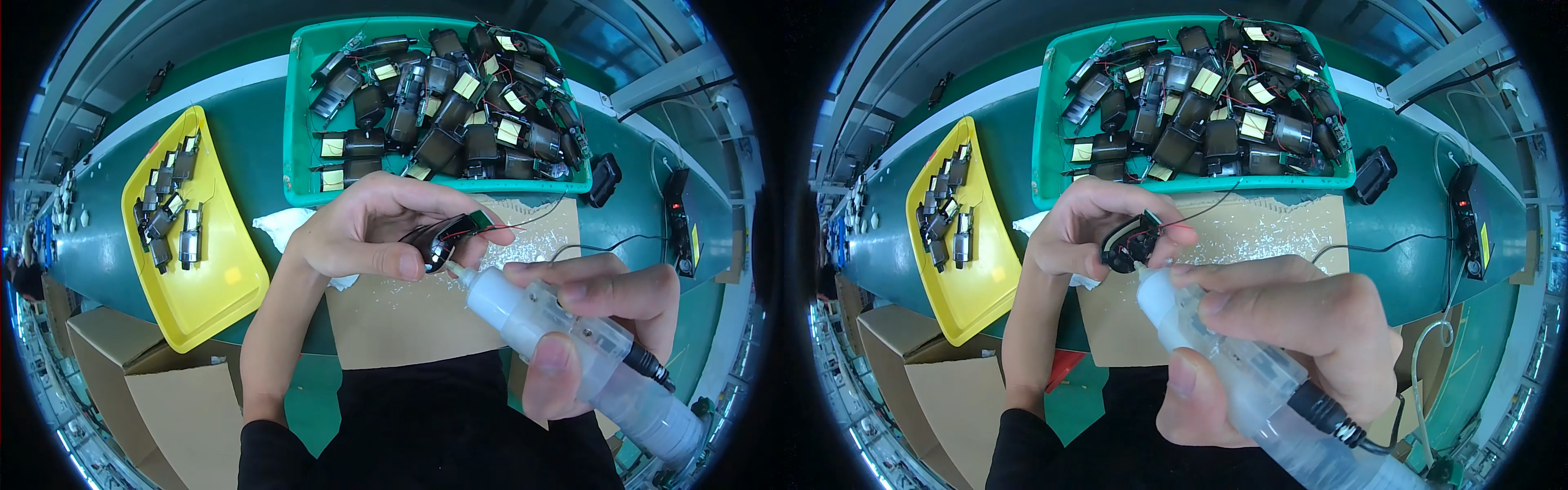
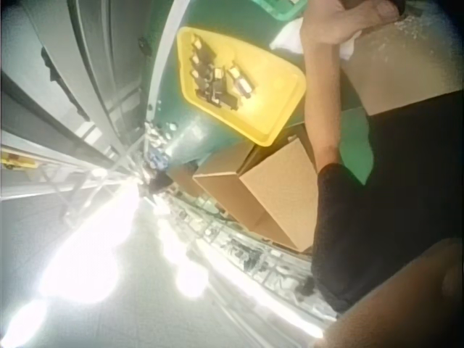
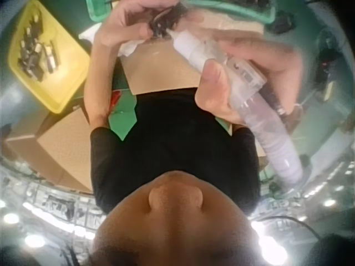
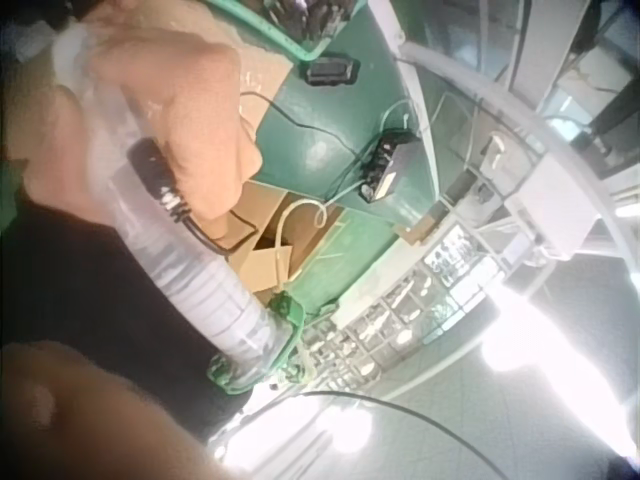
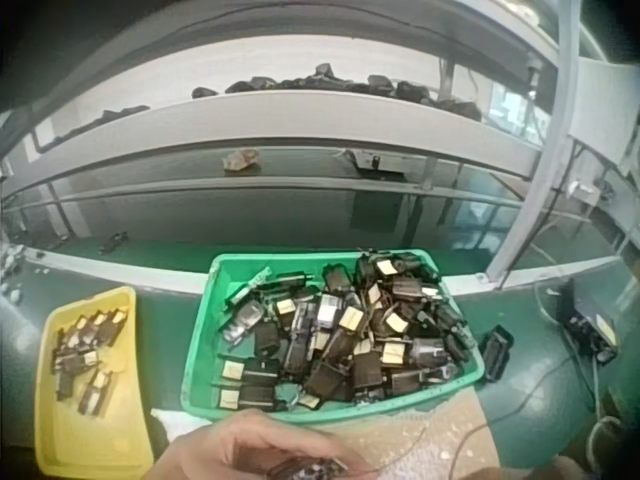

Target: The person repeatedly picks small black electronic components from a green tray, applies a clear liquid from a syringe-like dispenser to the component, and places the treated item into a yellow tray. The process is repeated for multiple units throughout the clip.

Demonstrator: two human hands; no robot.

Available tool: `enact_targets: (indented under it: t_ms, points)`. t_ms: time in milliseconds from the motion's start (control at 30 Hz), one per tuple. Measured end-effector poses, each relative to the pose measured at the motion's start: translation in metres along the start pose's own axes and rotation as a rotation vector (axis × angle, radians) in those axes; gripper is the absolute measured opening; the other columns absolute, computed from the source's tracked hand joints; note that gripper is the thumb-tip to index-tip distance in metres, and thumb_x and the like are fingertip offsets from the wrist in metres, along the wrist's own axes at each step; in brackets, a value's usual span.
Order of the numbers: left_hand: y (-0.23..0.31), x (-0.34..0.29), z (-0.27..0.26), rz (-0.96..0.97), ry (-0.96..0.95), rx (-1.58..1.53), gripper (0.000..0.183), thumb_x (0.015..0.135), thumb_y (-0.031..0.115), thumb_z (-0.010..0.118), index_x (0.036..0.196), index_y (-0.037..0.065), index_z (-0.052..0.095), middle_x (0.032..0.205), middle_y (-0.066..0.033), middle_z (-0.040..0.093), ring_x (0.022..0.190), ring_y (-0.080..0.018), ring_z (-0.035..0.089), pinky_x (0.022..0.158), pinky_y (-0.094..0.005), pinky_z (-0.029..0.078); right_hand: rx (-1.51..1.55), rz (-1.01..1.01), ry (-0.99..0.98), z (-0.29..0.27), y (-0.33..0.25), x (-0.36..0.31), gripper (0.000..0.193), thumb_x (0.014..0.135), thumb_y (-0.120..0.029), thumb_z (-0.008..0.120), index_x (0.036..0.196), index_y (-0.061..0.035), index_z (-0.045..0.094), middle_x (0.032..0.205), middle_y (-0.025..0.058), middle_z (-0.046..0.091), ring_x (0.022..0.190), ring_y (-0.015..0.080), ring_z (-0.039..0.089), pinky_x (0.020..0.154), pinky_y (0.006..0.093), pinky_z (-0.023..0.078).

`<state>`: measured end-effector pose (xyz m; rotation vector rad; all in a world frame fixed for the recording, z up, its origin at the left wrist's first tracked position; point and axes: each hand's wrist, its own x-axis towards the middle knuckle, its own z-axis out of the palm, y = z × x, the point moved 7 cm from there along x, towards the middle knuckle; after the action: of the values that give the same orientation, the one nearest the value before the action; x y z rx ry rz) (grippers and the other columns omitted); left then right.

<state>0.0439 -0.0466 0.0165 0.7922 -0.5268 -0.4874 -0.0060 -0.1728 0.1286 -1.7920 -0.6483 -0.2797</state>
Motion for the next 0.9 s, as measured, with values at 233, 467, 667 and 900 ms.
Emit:
enact_targets:
  t_ms: [233, 467, 667, 900]
  points:
    - [0.0004, -0.0013, 0.0014, -0.052, -0.04, -0.02, 0.069, 0.065, 0.023, 0.076, 0.113, -0.018, 0.049, 0.108, -0.027, 0.059, 0.08, -0.0217, 0.061, 0.076, -0.0324, 0.048, -0.039, 0.053, -0.106, -0.0019, -0.0038, 0.0017, 0.033, 0.08, -0.014, 0.06, 0.093, 0.0014, 0.034, 0.081, 0.024, 0.06, 0.073, 0.0207, 0.063, 0.066, 0.0263, 0.05]
    - [-0.0007, -0.0012, 0.0019, -0.067, -0.032, -0.045, 0.07, 0.065, 0.024, 0.076, 0.114, -0.019, 0.048, 0.108, -0.0289, 0.058, 0.083, -0.0225, 0.061, 0.078, -0.0323, 0.048, -0.08, 0.093, -0.161, -0.003, -0.0042, 0.0028, 0.032, 0.08, -0.013, 0.06, 0.094, 0.0002, 0.034, 0.085, 0.0243, 0.06, 0.075, 0.0196, 0.062, 0.069, 0.0261, 0.049]
    - [-0.0005, -0.0022, 0.002, -0.06, -0.042, -0.042, 0.07, 0.067, 0.026, 0.076, 0.114, -0.018, 0.048, 0.108, -0.0287, 0.058, 0.083, -0.0228, 0.061, 0.079, -0.0327, 0.048, -0.062, 0.106, -0.18, -0.0029, -0.0053, 0.002, 0.033, 0.08, -0.013, 0.059, 0.094, -0.0002, 0.033, 0.085, 0.0246, 0.06, 0.075, 0.0198, 0.063, 0.07, 0.0268, 0.049]
    - [0.0016, -0.0021, 0.0045, -0.065, -0.056, -0.047, 0.07, 0.067, 0.027, 0.077, 0.113, -0.018, 0.049, 0.107, -0.028, 0.058, 0.083, -0.0235, 0.061, 0.079, -0.0337, 0.047, -0.086, 0.09, -0.17, -0.0032, -0.0057, 0.0019, 0.033, 0.08, -0.014, 0.06, 0.093, -0.0004, 0.033, 0.084, 0.0245, 0.06, 0.074, 0.0203, 0.063, 0.069, 0.0274, 0.05]
